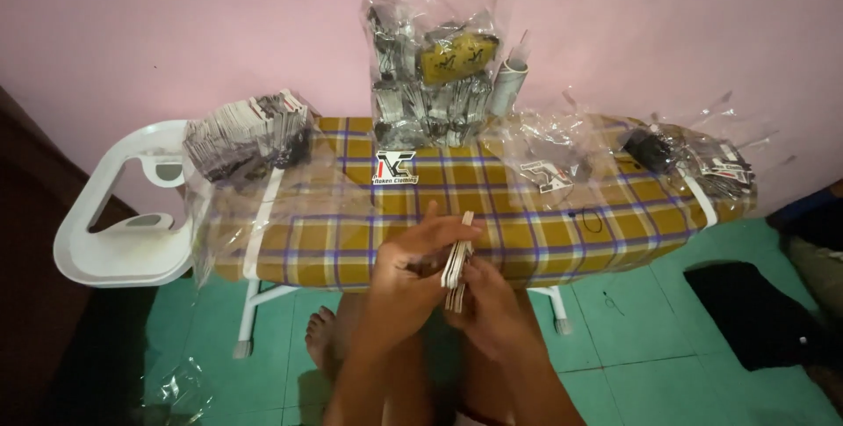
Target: The person places small rectangular stickers and black hair ties into clear plastic bags on a plaid-covered table. They handle the items one at a time, arranging them inside the bags and occasionally adjusting the contents.
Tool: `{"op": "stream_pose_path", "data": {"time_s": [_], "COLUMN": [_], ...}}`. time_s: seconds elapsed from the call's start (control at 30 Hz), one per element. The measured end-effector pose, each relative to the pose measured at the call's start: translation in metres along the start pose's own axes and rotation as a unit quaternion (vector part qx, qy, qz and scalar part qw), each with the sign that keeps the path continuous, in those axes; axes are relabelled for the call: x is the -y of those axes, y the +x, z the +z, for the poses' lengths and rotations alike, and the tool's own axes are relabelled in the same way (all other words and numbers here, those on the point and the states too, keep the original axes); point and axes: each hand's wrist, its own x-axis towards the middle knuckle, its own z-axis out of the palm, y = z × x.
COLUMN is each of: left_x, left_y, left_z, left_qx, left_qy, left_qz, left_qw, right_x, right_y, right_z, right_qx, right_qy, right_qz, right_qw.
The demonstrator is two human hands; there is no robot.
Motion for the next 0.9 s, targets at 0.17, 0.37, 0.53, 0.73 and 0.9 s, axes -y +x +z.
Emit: {"op": "stream_pose_path", "data": {"time_s": [0.17, 0.37, 0.53, 0.73, 0.9], "left_x": [0.011, 0.007, 0.001, -0.058, -0.04], "left_y": [-0.016, -0.021, -0.026, -0.039, -0.066], "left_z": [-0.001, 0.005, -0.002, -0.038, -0.112], "left_qx": [-0.011, -0.024, 0.028, 0.097, -0.238], "left_qy": [-0.011, -0.157, -0.177, 0.288, 0.546], "left_qz": [-0.024, -0.029, 0.006, -0.138, 0.167], "left_qw": [1.0, 0.987, 0.984, 0.943, 0.786], "right_x": [-0.005, 0.004, -0.036, -0.018, 0.002], "right_y": [-0.008, -0.025, -0.007, -0.03, -0.041], "right_z": [-0.017, -0.01, -0.03, -0.016, -0.005], "right_qx": [0.181, 0.145, 0.035, 0.084, -0.006], "right_qy": [-0.024, -0.033, 0.047, -0.136, -0.269], "right_qz": [-0.072, -0.066, -0.091, -0.159, -0.082], "right_qw": [0.98, 0.987, 0.994, 0.974, 0.96]}}
